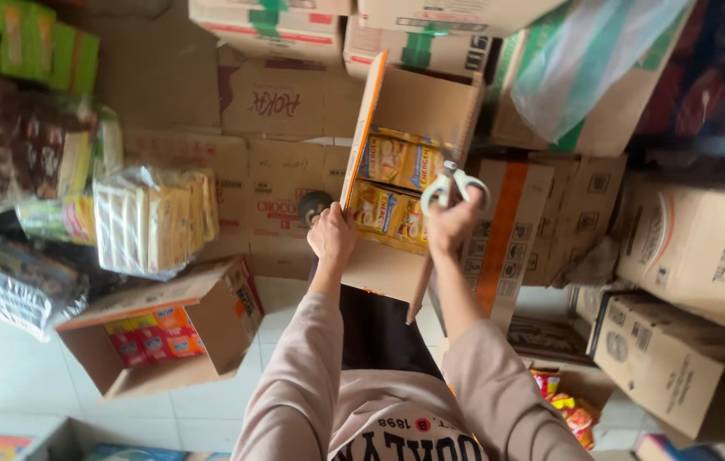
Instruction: The person uses scissors to cut tape on several cardboard boxes, opens them, and removes packaged items including snacks and plastic bowls. The person handles the items one at a time and places them on the floor.
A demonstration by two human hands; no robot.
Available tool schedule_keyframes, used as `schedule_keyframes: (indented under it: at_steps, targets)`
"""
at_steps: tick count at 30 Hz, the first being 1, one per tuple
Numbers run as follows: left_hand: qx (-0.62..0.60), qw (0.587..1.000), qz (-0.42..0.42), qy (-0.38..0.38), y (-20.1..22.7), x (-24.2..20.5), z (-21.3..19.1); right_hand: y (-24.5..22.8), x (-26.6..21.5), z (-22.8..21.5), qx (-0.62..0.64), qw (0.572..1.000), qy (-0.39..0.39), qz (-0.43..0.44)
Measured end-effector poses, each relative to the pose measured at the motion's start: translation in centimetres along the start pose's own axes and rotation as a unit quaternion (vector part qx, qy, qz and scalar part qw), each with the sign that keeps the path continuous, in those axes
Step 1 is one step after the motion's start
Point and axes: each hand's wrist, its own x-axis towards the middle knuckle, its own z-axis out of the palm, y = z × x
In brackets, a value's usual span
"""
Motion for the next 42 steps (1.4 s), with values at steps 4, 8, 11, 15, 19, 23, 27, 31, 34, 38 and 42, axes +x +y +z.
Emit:
schedule_keyframes:
  at_steps: [4,8,11,15,19,23,27,31,34,38,42]
  targets:
    - [0.038,0.998,-0.023,-0.055,-0.9,0.3,-0.2,0.0,1.3,-3.4,-0.266,0.960,-0.017,0.090]
    - [0.084,0.985,-0.038,-0.144,-0.8,0.9,1.2,1.9,3.5,-4.4,-0.371,0.913,-0.092,0.144]
    - [0.088,0.980,-0.005,-0.176,-1.4,1.7,2.1,4.4,4.7,-5.7,-0.404,0.901,-0.108,0.112]
    - [0.060,0.981,0.076,-0.171,-3.8,1.1,2.9,7.8,4.7,-8.5,-0.370,0.907,-0.161,0.117]
    - [0.007,0.985,0.141,-0.103,-5.9,-1.4,3.0,9.0,3.8,-10.5,-0.390,0.906,-0.154,0.059]
    - [-0.044,0.985,0.123,-0.115,-8.4,-5.8,2.2,8.2,1.4,-11.3,-0.426,0.887,-0.172,0.036]
    - [-0.057,0.983,0.075,-0.157,-13.5,-9.2,-1.1,6.8,-3.1,-9.3,-0.432,0.875,-0.215,-0.044]
    - [-0.036,0.980,0.055,-0.188,-19.3,-10.7,-5.4,5.5,-6.5,-4.0,-0.411,0.857,-0.301,-0.082]
    - [-0.036,0.987,-0.009,-0.156,-23.5,-11.2,-8.6,4.8,-8.2,2.1,-0.392,0.848,-0.346,-0.082]
    - [0.000,0.988,-0.034,-0.149,-28.6,-8.9,-12.0,3.9,-11.0,9.8,-0.337,0.868,-0.360,-0.058]
    - [0.060,0.992,-0.022,-0.105,-33.6,-6.6,-11.9,4.6,-15.1,15.8,-0.324,0.881,-0.344,0.002]
